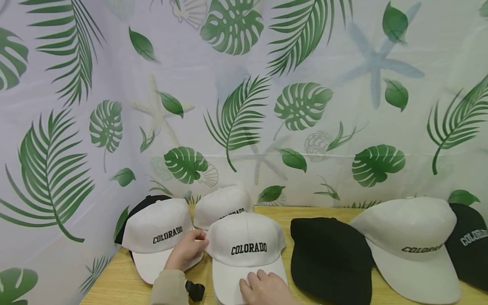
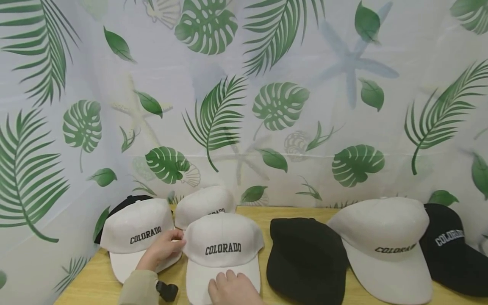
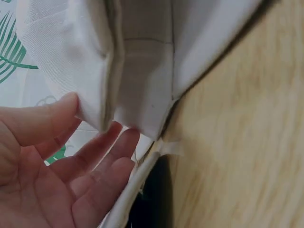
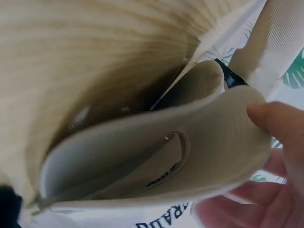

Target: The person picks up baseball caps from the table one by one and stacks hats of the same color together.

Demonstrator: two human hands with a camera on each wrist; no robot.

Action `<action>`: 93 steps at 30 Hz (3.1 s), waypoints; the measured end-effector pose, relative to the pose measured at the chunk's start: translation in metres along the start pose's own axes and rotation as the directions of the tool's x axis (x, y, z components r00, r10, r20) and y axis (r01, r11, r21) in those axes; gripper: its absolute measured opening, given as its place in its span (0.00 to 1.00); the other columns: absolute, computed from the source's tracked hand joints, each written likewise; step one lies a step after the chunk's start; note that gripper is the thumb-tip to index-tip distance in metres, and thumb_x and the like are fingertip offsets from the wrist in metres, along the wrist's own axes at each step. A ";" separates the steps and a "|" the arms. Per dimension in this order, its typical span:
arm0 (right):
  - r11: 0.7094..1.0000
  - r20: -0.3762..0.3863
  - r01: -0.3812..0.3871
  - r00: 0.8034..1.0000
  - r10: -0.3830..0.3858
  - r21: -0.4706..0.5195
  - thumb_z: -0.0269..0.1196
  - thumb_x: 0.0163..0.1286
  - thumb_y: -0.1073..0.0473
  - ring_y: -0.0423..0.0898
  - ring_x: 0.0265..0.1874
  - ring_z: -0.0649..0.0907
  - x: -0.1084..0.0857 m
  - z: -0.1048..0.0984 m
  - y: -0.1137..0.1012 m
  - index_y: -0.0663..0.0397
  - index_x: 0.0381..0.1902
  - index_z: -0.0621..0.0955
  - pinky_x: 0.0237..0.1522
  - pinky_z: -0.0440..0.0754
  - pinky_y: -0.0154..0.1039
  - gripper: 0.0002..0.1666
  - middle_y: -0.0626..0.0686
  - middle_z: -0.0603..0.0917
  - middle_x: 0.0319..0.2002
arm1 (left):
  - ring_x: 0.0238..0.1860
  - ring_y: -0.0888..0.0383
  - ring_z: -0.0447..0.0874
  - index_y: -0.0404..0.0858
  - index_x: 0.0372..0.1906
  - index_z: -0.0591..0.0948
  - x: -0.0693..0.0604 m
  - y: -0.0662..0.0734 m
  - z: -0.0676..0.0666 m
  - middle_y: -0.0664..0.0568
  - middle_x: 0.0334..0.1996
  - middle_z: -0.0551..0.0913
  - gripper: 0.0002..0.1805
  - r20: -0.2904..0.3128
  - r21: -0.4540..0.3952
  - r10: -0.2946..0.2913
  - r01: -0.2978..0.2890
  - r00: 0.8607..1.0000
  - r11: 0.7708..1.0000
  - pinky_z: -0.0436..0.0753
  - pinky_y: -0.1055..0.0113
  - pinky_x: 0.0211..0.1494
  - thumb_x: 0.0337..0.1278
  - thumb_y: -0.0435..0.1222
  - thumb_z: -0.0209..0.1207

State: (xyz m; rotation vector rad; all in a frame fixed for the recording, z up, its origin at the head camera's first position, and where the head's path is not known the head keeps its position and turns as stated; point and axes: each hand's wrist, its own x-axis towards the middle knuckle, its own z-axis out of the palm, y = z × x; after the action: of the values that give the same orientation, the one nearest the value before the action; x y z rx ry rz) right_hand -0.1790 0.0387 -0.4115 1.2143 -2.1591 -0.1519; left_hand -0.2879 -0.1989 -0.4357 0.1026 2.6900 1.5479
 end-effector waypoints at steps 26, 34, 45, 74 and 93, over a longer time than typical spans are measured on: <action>0.959 0.504 -0.011 0.853 -0.139 0.282 0.51 0.61 0.37 0.38 0.14 0.69 0.003 0.008 0.008 0.46 0.43 0.77 0.15 0.67 0.29 0.23 0.50 0.75 0.23 | 0.26 0.58 0.68 0.31 0.26 0.75 0.001 0.001 0.000 0.52 0.23 0.72 0.02 0.027 0.136 0.089 -0.092 0.996 0.987 0.67 0.67 0.32 0.46 0.27 0.56; 0.921 0.577 -0.104 0.804 -0.144 0.376 0.50 0.61 0.36 0.39 0.26 0.76 -0.010 0.002 0.021 0.45 0.51 0.74 0.22 0.72 0.30 0.27 0.49 0.77 0.40 | 0.24 0.58 0.66 0.30 0.25 0.74 0.000 0.000 0.001 0.52 0.20 0.70 0.02 0.053 0.098 0.066 -0.071 0.996 0.993 0.66 0.68 0.29 0.47 0.25 0.56; 0.825 0.755 -0.437 0.655 0.019 0.358 0.57 0.55 0.36 0.41 0.21 0.76 -0.027 0.009 0.034 0.35 0.62 0.62 0.29 0.77 0.38 0.38 0.60 0.75 0.49 | 0.23 0.58 0.66 0.33 0.23 0.73 0.001 -0.004 0.000 0.53 0.18 0.69 0.04 0.029 0.133 0.075 -0.078 0.997 0.988 0.65 0.68 0.29 0.46 0.26 0.57; 0.681 0.653 -0.492 0.757 0.026 0.543 0.64 0.55 0.53 0.31 0.24 0.74 -0.022 -0.011 0.057 0.44 0.51 0.76 0.29 0.75 0.31 0.23 0.39 0.80 0.30 | 0.28 0.57 0.67 0.35 0.24 0.72 0.001 -0.002 -0.001 0.52 0.24 0.72 0.06 0.117 0.090 0.052 -0.063 0.992 0.994 0.67 0.67 0.31 0.42 0.25 0.58; 0.164 0.506 -0.661 0.690 0.518 0.732 0.52 0.66 0.60 0.60 0.54 0.69 -0.024 0.036 0.104 0.63 0.59 0.65 0.49 0.69 0.52 0.24 0.65 0.68 0.56 | 0.36 0.57 0.73 0.33 0.35 0.76 0.004 0.000 -0.001 0.51 0.33 0.76 0.11 -0.012 0.029 0.071 -0.070 0.997 0.997 0.75 0.63 0.38 0.57 0.39 0.55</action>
State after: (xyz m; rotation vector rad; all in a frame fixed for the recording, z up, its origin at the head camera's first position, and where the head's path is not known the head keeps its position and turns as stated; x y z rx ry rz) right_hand -0.2669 0.1098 -0.4102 0.6269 -2.7417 1.5207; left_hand -0.2922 -0.1992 -0.4350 0.1906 2.7480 1.5336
